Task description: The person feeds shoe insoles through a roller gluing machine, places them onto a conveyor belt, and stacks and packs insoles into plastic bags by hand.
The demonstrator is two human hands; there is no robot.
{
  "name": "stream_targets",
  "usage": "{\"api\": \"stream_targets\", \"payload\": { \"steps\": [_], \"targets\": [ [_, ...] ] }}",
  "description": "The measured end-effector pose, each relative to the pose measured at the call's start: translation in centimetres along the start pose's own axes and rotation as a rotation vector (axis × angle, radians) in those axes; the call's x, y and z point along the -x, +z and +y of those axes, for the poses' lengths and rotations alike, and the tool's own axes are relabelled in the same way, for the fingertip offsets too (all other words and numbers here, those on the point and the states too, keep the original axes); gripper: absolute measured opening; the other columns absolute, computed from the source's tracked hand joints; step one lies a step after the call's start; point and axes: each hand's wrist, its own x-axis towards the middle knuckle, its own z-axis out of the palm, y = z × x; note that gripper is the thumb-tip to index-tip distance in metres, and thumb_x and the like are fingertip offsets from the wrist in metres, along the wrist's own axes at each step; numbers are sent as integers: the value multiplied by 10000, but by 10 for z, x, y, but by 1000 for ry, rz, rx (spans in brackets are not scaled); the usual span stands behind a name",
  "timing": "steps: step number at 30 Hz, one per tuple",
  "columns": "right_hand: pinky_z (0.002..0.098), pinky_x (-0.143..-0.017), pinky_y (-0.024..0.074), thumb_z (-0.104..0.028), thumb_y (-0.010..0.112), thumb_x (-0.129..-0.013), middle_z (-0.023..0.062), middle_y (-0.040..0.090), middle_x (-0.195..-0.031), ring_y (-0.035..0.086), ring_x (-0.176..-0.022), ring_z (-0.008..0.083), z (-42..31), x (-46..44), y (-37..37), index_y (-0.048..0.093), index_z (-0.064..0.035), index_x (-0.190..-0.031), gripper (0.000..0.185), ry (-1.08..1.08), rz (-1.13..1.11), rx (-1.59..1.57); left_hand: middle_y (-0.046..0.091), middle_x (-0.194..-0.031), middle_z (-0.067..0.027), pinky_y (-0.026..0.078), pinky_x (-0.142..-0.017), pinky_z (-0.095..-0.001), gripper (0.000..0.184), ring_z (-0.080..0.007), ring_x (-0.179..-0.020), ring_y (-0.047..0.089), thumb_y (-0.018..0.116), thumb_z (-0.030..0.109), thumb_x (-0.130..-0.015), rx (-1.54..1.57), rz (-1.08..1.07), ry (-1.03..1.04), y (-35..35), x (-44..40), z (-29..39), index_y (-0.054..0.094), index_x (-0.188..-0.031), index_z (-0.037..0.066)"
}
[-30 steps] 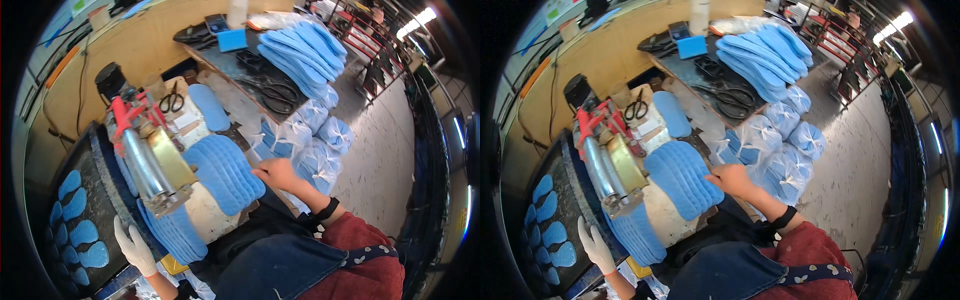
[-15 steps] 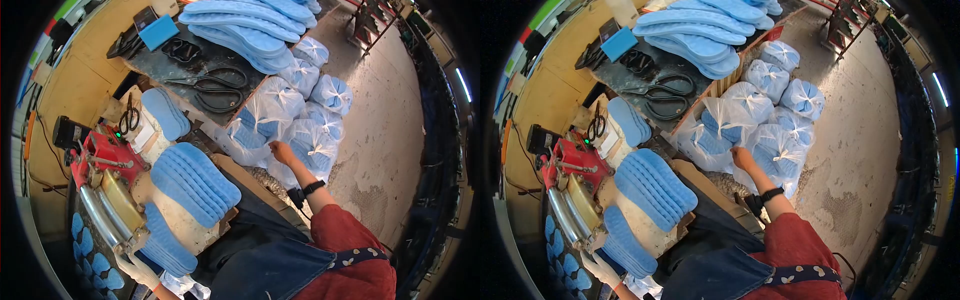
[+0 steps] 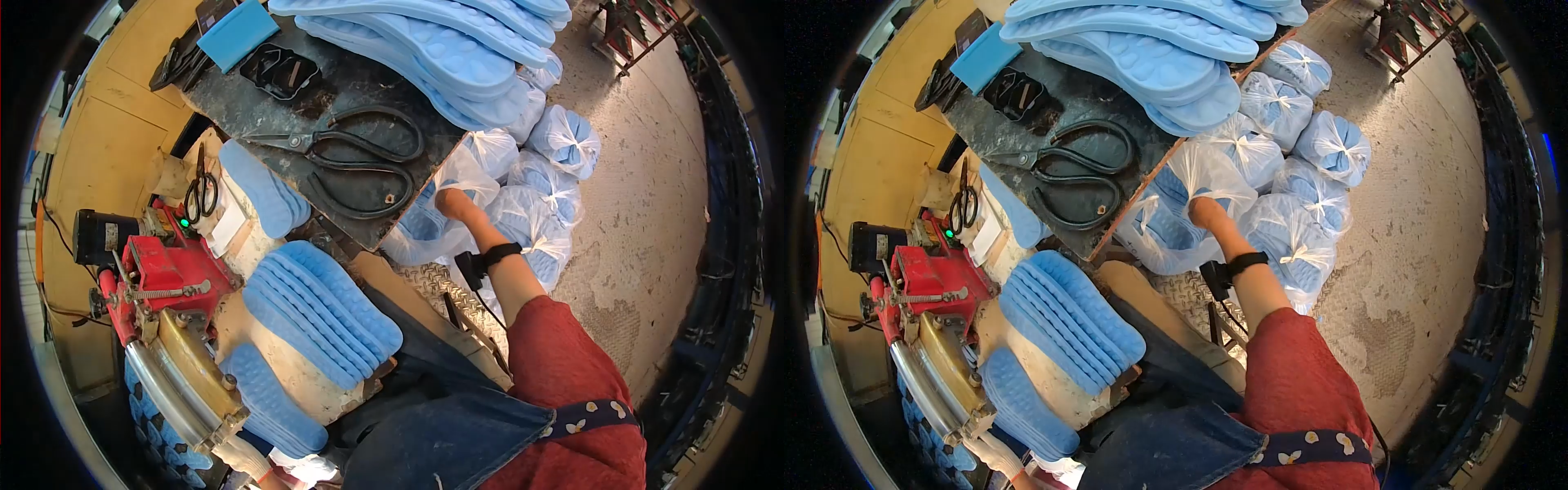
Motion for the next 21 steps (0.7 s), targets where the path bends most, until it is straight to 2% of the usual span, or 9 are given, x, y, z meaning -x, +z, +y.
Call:
{"api": "stream_targets", "payload": {
  "steps": [1, 6, 8, 9, 10, 12, 14, 19, 21],
  "targets": [
    [378, -771, 516, -90, 586, -793, 155, 688, -870, 658, -840, 310, -5, 16, -22, 686, -65, -823, 108, -162, -85, -74, 458, -1410, -158, 469, -908, -431, 519, -377, -1163, 544, 419, 388, -989, -27, -27, -12, -3, 2, 2, 439, -1369, 35],
    [333, -763, 505, -146, 718, -767, 73, 677, -897, 639, -830, 211, -57, 145, -143, 679, -54, -958, 215, -326, -167, -576, 458, -1407, -178, 463, -926, -421, 500, -377, -1155, 551, 435, 347, -985, -146, -81, -63, -8, -1, 0, 433, -1370, 27],
    [373, -805, 502, -151, 744, -738, 90, 657, -1058, 643, -943, 251, -81, 218, -212, 640, -90, -1115, 395, -484, -371, -550, 470, -1383, -210, 441, -963, -408, 463, -367, -1165, 540, 494, 250, -968, 6, 44, 223, 7, -9, -27, 435, -1360, 10],
    [389, -826, 495, -156, 750, -724, 100, 650, -1052, 616, -1001, 289, -84, 250, -228, 617, -89, -1157, 457, -744, -350, -509, 482, -1362, -219, 428, -981, -403, 450, -364, -1171, 532, 515, 187, -949, 219, 19, 318, 23, -23, -46, 438, -1352, 3],
    [414, -814, 493, -144, 743, -724, 123, 633, -1048, 601, -994, 328, -106, 288, -266, 610, -70, -1181, 482, -744, -456, -494, 495, -1340, -228, 414, -999, -399, 445, -361, -1176, 524, 535, 125, -929, 428, 14, 407, 34, -32, -65, 442, -1345, -4],
    [427, -871, 498, -200, 738, -785, 210, 599, -1188, 611, -1034, 366, -110, 332, -285, 565, 25, -1223, 522, -1080, -862, -617, 563, -1218, -205, 418, -999, -402, 505, -340, -1094, 554, 537, -32, -818, 656, 38, 378, 24, -22, -39, 481, -1318, 5],
    [448, -800, 503, -134, 631, -852, 192, 635, -1082, 618, -951, 341, -157, 358, -321, 643, -35, -1172, 334, -1242, -741, -699, 558, -1219, -221, 411, -1005, -410, 470, -349, -1123, 544, 556, 0, -826, 386, 210, 563, 7, -17, -30, 505, -1294, 2],
    [309, -583, 477, -168, 692, -806, 107, 651, -993, 618, -730, 204, -212, 384, -341, 704, -90, -1020, 227, -1520, -486, -593, 543, -1233, -241, 418, -987, -453, 456, -404, -1136, 523, 597, 87, -834, 451, 271, 536, 8, -20, -43, 509, -1271, -11],
    [272, -523, 426, -190, 691, -831, 96, 656, -946, 597, -689, 155, -236, 403, -341, 708, -98, -955, 155, -1907, 31, -722, 536, -1236, -249, 426, -971, -460, 460, -418, -1128, 520, 596, 118, -845, 512, 255, 524, 6, -19, -41, 495, -1273, -17]
  ]
}}
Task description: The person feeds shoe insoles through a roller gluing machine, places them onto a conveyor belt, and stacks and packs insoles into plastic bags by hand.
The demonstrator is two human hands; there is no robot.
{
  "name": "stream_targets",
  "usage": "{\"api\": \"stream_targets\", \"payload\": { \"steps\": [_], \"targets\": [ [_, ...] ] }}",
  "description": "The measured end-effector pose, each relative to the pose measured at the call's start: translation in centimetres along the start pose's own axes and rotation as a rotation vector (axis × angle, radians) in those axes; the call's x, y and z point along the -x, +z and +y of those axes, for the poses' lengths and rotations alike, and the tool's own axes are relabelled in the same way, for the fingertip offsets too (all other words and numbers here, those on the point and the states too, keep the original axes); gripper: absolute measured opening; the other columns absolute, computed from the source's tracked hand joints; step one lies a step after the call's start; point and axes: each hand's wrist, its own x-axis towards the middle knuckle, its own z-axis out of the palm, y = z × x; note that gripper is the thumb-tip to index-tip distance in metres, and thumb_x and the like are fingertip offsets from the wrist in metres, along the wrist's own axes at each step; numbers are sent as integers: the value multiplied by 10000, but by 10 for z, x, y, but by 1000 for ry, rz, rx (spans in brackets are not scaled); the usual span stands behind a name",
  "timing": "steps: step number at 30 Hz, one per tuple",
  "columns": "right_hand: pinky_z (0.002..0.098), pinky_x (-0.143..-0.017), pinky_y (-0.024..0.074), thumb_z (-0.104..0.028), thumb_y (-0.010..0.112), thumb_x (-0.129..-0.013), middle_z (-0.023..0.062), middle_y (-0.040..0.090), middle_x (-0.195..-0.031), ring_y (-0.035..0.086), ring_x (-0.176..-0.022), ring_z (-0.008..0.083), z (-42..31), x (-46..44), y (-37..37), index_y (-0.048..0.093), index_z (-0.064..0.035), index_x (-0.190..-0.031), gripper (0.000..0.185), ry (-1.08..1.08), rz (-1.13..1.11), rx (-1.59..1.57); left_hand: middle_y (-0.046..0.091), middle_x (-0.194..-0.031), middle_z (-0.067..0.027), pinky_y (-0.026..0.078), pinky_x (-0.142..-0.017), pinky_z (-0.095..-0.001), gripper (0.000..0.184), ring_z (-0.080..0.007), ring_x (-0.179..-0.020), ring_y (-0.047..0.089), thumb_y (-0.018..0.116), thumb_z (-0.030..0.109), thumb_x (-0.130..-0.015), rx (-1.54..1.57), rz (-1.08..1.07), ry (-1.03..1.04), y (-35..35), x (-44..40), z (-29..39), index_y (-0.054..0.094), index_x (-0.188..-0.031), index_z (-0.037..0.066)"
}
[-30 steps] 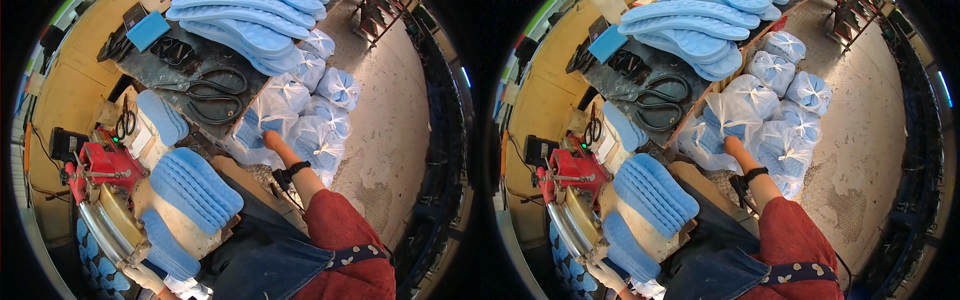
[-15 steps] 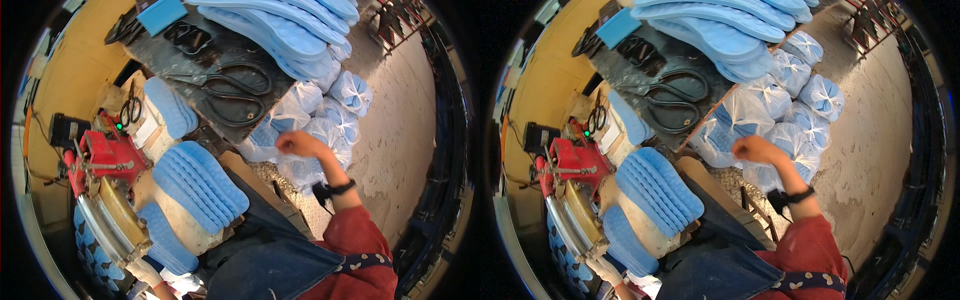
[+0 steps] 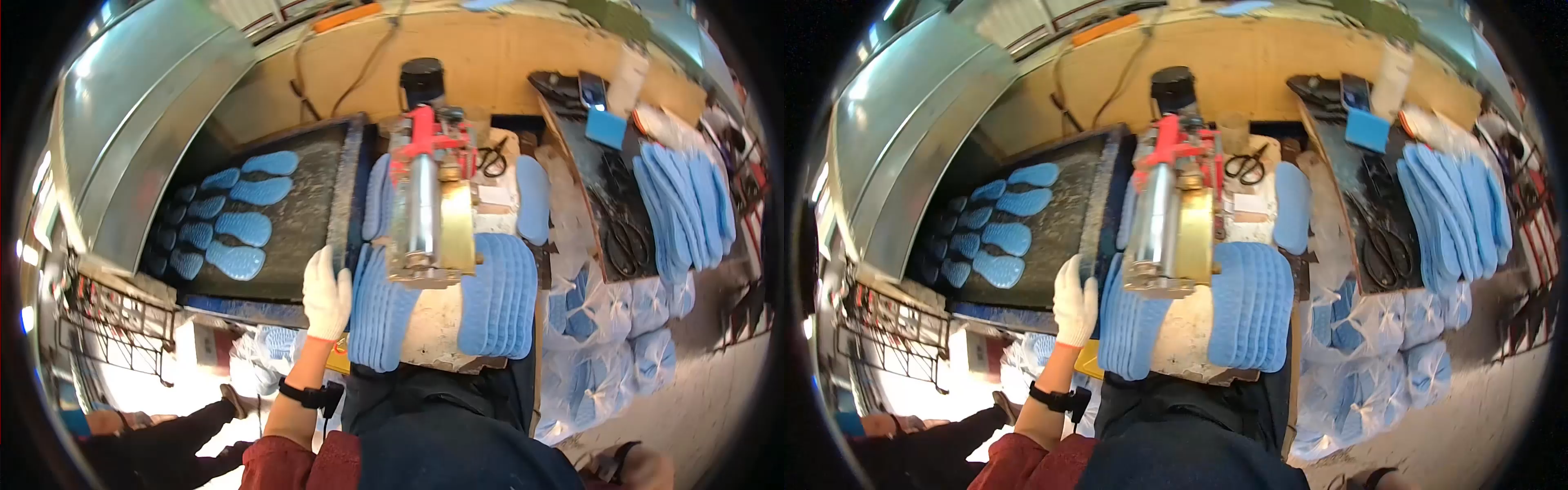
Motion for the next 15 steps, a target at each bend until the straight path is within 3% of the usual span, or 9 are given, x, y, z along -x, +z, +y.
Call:
{"api": "stream_targets", "payload": {
  "steps": [2, 6, 15],
  "targets": [
    [277, -520, 423, -191, 679, -834, 93, 647, -925, 591, -679, 156, 5, -34, 14, 698, -97, -938, 141, -196, -53, 7, 531, -1233, -257, 431, -956, -465, 464, -425, -1115, 523, 596, 133, -851, 60, 34, -13, -7, 3, -8, 480, -1274, -20],
    [286, -513, 417, -194, 656, -842, 86, 630, -885, 580, -659, 160, 27, -93, 26, 680, -95, -904, 120, -354, -305, -200, 528, -1232, -252, 435, -948, -476, 477, -425, -1108, 521, 595, 155, -856, 122, 77, -46, -9, 4, -15, 470, -1283, -15],
    [307, -499, 405, -202, 603, -858, 70, 592, -793, 556, -614, 168, 65, -184, 61, 637, -91, -827, 120, -434, -768, -760, 540, -1192, -254, 434, -944, -483, 485, -425, -1119, 514, 611, 155, -844, 175, 135, -73, -16, 3, -18, 476, -1270, -35]
  ]
}}
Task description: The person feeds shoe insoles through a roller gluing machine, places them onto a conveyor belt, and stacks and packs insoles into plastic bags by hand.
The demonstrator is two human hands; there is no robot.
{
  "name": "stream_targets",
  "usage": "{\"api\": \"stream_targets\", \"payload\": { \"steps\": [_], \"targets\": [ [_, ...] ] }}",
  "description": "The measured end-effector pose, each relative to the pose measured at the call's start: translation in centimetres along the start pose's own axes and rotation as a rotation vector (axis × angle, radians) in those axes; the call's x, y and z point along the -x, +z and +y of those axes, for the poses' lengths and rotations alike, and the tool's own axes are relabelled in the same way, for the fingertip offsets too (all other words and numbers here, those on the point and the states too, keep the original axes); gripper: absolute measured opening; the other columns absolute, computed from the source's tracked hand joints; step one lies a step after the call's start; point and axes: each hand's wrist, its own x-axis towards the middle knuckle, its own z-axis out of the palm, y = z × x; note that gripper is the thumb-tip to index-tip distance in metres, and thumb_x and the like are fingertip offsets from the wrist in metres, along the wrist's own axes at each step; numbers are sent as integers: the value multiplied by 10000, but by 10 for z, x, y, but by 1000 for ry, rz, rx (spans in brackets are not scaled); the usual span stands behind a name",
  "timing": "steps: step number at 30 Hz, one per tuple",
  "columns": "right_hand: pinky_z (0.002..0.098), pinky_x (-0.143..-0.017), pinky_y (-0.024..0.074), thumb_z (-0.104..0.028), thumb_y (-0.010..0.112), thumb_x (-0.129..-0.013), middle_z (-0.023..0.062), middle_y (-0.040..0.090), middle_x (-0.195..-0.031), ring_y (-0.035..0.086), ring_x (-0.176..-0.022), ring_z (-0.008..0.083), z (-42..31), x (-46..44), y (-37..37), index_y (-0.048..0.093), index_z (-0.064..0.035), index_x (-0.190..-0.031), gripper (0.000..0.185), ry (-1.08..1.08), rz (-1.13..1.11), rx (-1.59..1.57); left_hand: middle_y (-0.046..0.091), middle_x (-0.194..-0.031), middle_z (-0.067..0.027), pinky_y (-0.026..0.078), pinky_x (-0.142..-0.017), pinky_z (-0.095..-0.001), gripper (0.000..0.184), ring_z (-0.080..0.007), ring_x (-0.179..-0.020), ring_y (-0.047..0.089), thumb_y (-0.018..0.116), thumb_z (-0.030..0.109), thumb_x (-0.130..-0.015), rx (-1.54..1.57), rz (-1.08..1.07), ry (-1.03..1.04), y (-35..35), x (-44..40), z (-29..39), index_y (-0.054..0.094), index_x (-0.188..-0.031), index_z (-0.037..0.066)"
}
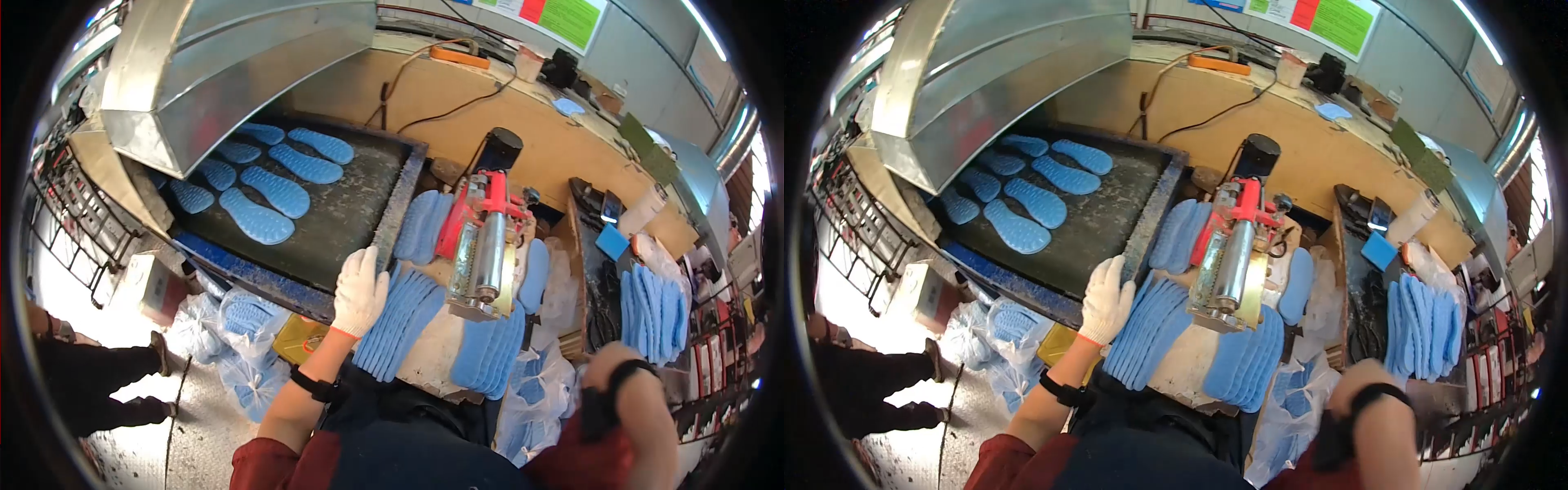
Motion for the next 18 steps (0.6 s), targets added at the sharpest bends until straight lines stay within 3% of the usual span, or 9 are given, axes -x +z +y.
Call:
{"api": "stream_targets", "payload": {
  "steps": [2, 5, 9, 10, 11, 14, 17, 18],
  "targets": [
    [312, -495, 402, -203, 591, -862, 67, 584, -773, 550, -604, 170, 22, -4, -5, 628, -90, -810, 130, 27, 6, -107, 543, -1189, -259, 430, -950, -486, 476, -432, -1114, 513, 604, 154, -846, 31, 13, -10, 3, 0, -3, 479, -1258, -50],
    [313, -532, 424, -213, 632, -871, 74, 601, -823, 554, -631, 189, 56, -3, -16, 639, -46, -922, 175, 159, 68, -238, 537, -1191, -266, 427, -957, -483, 469, -434, -1102, 515, 602, 147, -846, 50, 7, -29, 2, -1, -2, 482, -1253, -53],
    [314, -580, 452, -225, 687, -883, 83, 623, -889, 560, -666, 216, 117, -7, -27, 655, 14, -1071, 306, 423, 394, -444, 525, -1227, -255, 433, -947, -467, 468, -426, -1112, 517, 603, 128, -857, 55, -36, -44, 5, 0, -2, 479, -1275, -41],
    [314, -592, 459, -229, 701, -886, 86, 628, -906, 561, -675, 222, 131, -16, -14, 659, 29, -1108, 342, 340, 541, -503, 522, -1236, -249, 432, -950, -464, 477, -418, -1115, 518, 604, 128, -857, 47, -51, -77, 4, 0, 2, 477, -1289, -28],
    [311, -603, 459, -213, 690, -895, 89, 628, -905, 563, -697, 222, 149, -30, 11, 669, 27, -1073, 299, 63, 723, -548, 520, -1242, -248, 432, -951, -462, 477, -415, -1118, 517, 602, 127, -858, 45, -55, -70, 7, 0, 0, 477, -1293, -22],
    [303, -629, 457, -148, 662, -913, 87, 619, -887, 565, -747, 219, 158, -24, 0, 682, 24, -986, 188, -185, 697, -538, 512, -1274, -243, 425, -969, -450, 464, -409, -1145, 514, 579, 129, -876, 35, -83, -78, 7, 1, -1, 480, -1307, -9],
    [309, -618, 458, -100, 658, -908, 93, 608, -868, 568, -737, 211, 158, -26, -2, 675, 29, -954, 138, -295, 762, -295, 514, -1275, -244, 427, -969, -452, 464, -410, -1144, 516, 573, 117, -875, 20, -80, -57, 6, 0, -1, 479, -1311, -8],
    [307, -606, 455, -87, 663, -901, 98, 600, -854, 568, -729, 206, 154, -28, 7, 678, 36, -943, 130, -253, 878, -392, 522, -1249, -248, 435, -952, -462, 477, -415, -1120, 520, 588, 103, -858, 9, -60, -25, 9, 0, -1, 476, -1306, -14]
  ]
}}
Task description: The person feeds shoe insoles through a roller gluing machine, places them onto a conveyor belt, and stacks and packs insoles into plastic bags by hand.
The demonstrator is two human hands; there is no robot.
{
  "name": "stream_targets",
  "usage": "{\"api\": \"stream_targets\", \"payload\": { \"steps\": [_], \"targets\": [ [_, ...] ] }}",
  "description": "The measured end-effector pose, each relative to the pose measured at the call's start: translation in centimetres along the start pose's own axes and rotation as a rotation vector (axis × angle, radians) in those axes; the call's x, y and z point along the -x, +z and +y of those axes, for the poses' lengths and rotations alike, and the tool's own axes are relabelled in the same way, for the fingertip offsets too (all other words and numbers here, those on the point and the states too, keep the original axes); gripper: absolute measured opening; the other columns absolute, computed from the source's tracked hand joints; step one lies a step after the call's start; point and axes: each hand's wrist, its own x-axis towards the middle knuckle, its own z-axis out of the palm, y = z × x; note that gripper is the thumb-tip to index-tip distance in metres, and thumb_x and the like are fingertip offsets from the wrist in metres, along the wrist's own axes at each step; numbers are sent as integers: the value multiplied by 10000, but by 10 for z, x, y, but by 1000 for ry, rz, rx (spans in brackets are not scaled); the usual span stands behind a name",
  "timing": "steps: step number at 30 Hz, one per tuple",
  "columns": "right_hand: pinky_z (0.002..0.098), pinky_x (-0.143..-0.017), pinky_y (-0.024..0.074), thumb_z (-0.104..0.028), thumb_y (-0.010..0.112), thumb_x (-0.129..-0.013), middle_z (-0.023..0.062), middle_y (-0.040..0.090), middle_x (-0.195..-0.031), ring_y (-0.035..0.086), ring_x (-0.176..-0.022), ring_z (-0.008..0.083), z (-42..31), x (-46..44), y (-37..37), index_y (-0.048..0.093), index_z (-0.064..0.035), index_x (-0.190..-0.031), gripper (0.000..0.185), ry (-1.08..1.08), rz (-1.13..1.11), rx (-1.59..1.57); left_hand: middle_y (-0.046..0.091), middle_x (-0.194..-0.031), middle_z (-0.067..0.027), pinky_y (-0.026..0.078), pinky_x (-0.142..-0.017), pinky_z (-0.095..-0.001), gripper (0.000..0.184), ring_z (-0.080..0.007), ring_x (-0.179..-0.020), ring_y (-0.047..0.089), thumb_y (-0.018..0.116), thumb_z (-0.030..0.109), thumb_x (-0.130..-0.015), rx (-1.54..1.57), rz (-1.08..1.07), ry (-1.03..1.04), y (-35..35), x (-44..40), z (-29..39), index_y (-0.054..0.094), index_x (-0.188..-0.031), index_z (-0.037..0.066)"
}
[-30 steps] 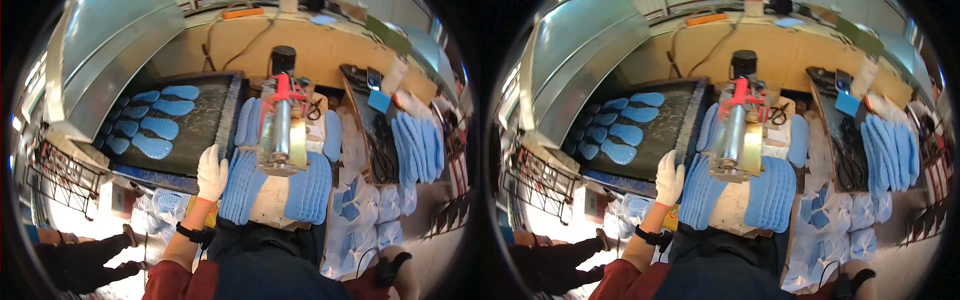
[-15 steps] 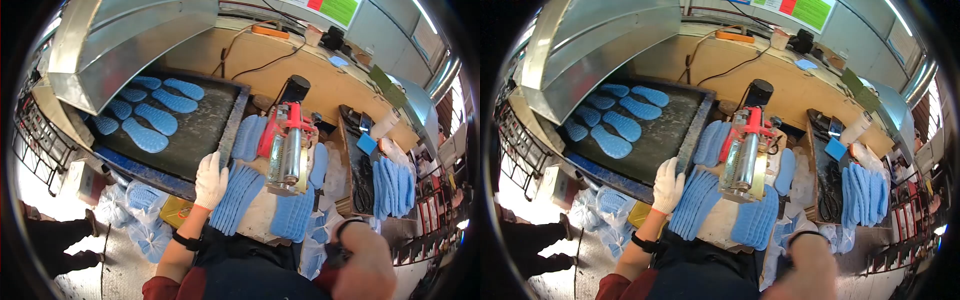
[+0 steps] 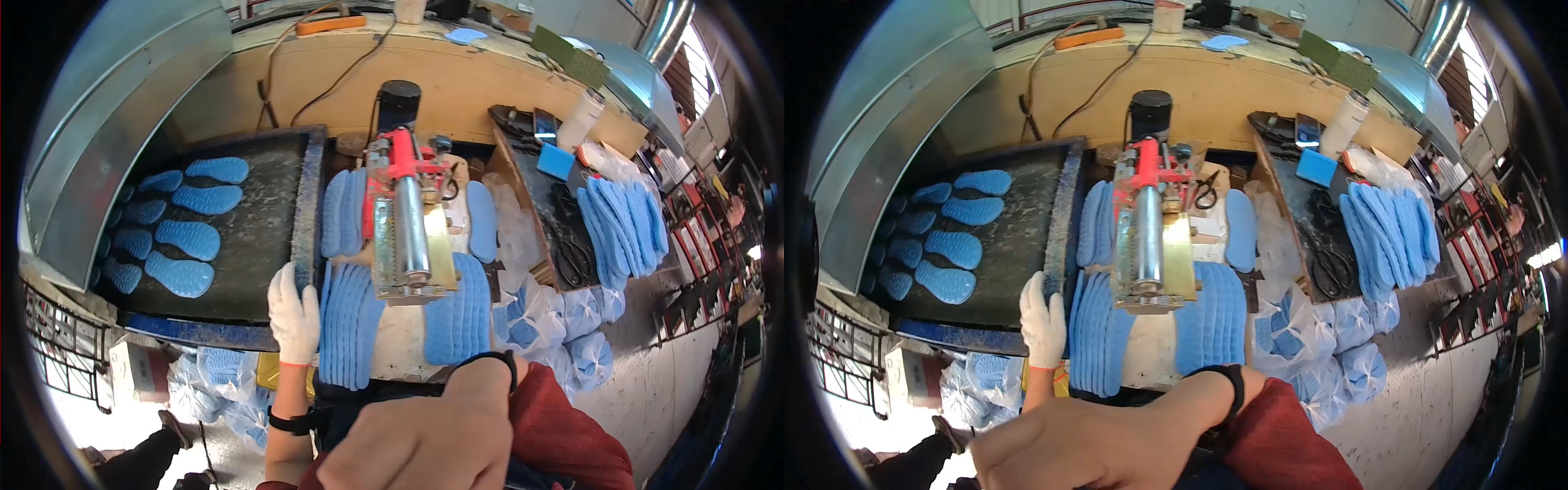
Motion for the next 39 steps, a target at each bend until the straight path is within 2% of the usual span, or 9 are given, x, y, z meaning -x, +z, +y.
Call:
{"api": "stream_targets", "payload": {
  "steps": [6, 9, 11, 17, 20, 23, 25, 31, 39],
  "targets": [
    [292, -524, 432, -64, 665, -893, 138, 570, -821, 542, -589, 179, 6, 4, -1, 680, 104, -929, 172, -234, 122, -49, 538, -1239, -232, 421, -974, -454, 457, -408, -1130, 516, 593, 117, -848, 7, -42, -73, -7, -3, 9, 497, -1274, -17],
    [310, -517, 448, -135, 637, -926, 155, 565, -849, 537, -548, 183, 4, 8, 32, 674, 121, -914, 260, -138, 483, -211, 531, -1249, -234, 422, -973, -454, 457, -405, -1143, 512, 591, 124, -856, -15, -26, -41, 0, 1, 2, 497, -1283, -7],
    [341, -593, 497, -250, 614, -941, 144, 552, -890, 574, -642, 224, 20, -4, 33, 647, 106, -1015, 365, -384, 382, -196, 528, -1257, -231, 422, -978, -452, 459, -398, -1156, 509, 582, 128, -865, -31, -21, -30, 2, -1, 2, 491, -1298, 5],
    [368, -706, 536, -358, 610, -936, 124, 545, -922, 608, -791, 276, -26, 32, 12, 611, 77, -1122, 474, -244, 363, -24, 529, -1279, -222, 430, -967, -438, 444, -399, -1145, 530, 564, 127, -894, -39, -46, -48, 5, 1, 3, 481, -1313, 9],
    [429, -880, 487, -293, 545, -968, 204, 602, -1121, 605, -984, 376, -87, 73, -47, 538, 31, -1245, 427, 559, -189, 368, 530, -1274, -226, 430, -958, -438, 446, -401, -1145, 528, 559, 120, -900, -44, -67, -61, 4, -1, 5, 471, -1320, 2],
    [334, -735, 525, -315, 618, -926, 76, 683, -956, 658, -826, 253, -109, 153, -77, 676, -75, -1070, 285, 1204, 66, 761, 524, -1277, -231, 429, -958, -433, 445, -398, -1143, 530, 546, 105, -903, -15, -59, -28, 3, 0, 4, 464, -1324, -11],
    [361, -728, 511, -260, 655, -879, 131, 677, -919, 651, -866, 293, -102, 219, -103, 672, -50, -988, 237, 1476, 481, 1193, 524, -1277, -230, 428, -959, -432, 443, -398, -1140, 532, 544, 98, -901, -22, -59, -47, 1, 1, 6, 466, -1323, -10],
    [425, -717, 513, -180, 773, -737, 184, 585, -1075, 609, -917, 347, -40, 282, -150, 507, -28, -1233, 583, 1202, 717, 2063, 531, -1270, -222, 426, -976, -427, 454, -396, -1153, 526, 561, 87, -878, -9, -6, -21, 6, -1, 1, 475, -1313, -11],
    [403, -727, 508, -130, 766, -716, 163, 602, -999, 599, -909, 329, -39, 282, -173, 546, -28, -1163, 508, 1477, 798, 1930, 520, -1278, -229, 441, -961, -452, 484, -403, -1131, 533, 593, 131, -861, -1, -1, -109, -7, 0, 10, 479, -1316, 13]
  ]
}}
